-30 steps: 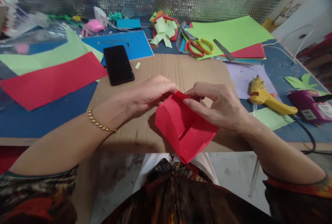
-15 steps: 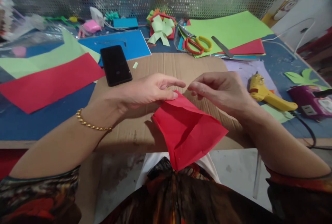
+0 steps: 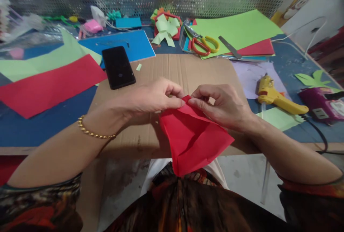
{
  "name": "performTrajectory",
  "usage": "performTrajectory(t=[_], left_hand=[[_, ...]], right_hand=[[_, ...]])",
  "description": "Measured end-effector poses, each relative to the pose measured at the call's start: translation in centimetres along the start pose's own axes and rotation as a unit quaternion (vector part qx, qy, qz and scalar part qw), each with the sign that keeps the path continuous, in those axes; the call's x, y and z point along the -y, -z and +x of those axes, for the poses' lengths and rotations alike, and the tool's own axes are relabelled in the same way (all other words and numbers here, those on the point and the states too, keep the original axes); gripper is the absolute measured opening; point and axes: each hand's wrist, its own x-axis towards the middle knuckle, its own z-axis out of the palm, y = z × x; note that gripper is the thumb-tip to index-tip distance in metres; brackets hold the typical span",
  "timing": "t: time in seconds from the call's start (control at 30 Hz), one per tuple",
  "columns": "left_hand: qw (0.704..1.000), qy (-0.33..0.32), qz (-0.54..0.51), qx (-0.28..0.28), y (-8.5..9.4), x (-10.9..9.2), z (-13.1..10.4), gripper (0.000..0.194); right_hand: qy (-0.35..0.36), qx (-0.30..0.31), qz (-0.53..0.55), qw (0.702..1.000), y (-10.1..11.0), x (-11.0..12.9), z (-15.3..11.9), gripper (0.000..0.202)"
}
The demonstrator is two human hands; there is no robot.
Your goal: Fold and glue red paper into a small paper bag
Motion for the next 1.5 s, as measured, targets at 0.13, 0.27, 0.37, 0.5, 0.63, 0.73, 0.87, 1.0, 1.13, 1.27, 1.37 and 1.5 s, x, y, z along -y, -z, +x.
performTrajectory(t=[0.13, 0.27, 0.37, 0.5, 0.63, 0.73, 0.87, 1.0, 1.13, 1.27, 1.37, 1.5], left_hand=[[1.0, -0.01, 0.018, -0.004, -0.3, -0.2, -0.2, 0.038], [0.998, -0.024, 0.061, -0.01, -0.1, -0.1, -0.2, 0.039], [0.997, -0.03, 0.075, -0.006, 0.1, 0.0, -0.2, 0.039], [0.996, -0.032, 0.085, 0.002, 0.0, -0.1, -0.2, 0.041], [0.997, -0.029, 0.074, 0.003, -0.1, 0.0, -0.2, 0.037], [0.996, -0.024, 0.086, 0.004, 0.0, 0.1, 0.1, 0.033], [0.996, -0.02, 0.088, 0.004, 0.1, 0.1, 0.5, 0.029], [0.998, -0.011, 0.062, 0.011, 0.1, -0.1, 0.7, 0.023], [0.998, -0.008, 0.053, 0.014, 0.3, -0.1, 0.8, 0.022], [0.999, -0.008, 0.049, 0.011, 0.3, 0.0, 0.8, 0.021], [0.999, -0.018, 0.048, 0.008, 0.3, 0.1, 0.8, 0.027], [0.999, -0.017, 0.036, 0.018, 0.4, 0.2, 1.0, 0.035]], right_hand=[[0.003, -0.001, -0.008, 1.0, -0.1, 0.1, -0.2, 0.031], [-0.015, -0.019, 0.02, 1.0, 0.1, 0.1, -0.3, 0.043], [-0.013, -0.035, 0.05, 0.998, 0.2, 0.1, -0.3, 0.042], [-0.003, -0.001, 0.04, 0.999, 0.2, 0.2, 0.1, 0.026], [0.001, 0.0, 0.027, 1.0, 0.1, 0.0, 0.2, 0.02], [0.015, -0.008, 0.025, 1.0, 0.0, -0.2, 0.2, 0.018], [0.042, -0.035, 0.038, 0.998, -0.3, -0.4, 0.0, 0.01], [0.075, -0.05, 0.043, 0.995, -0.4, -0.5, -0.2, 0.014], [0.112, -0.031, 0.066, 0.991, -0.2, -0.5, -0.3, 0.019], [0.116, -0.024, 0.082, 0.99, -0.2, -0.5, -0.3, 0.021], [0.112, -0.024, 0.082, 0.99, -0.3, -0.6, -0.4, 0.021], [0.113, -0.026, 0.085, 0.99, -0.4, -0.7, -0.4, 0.021]])
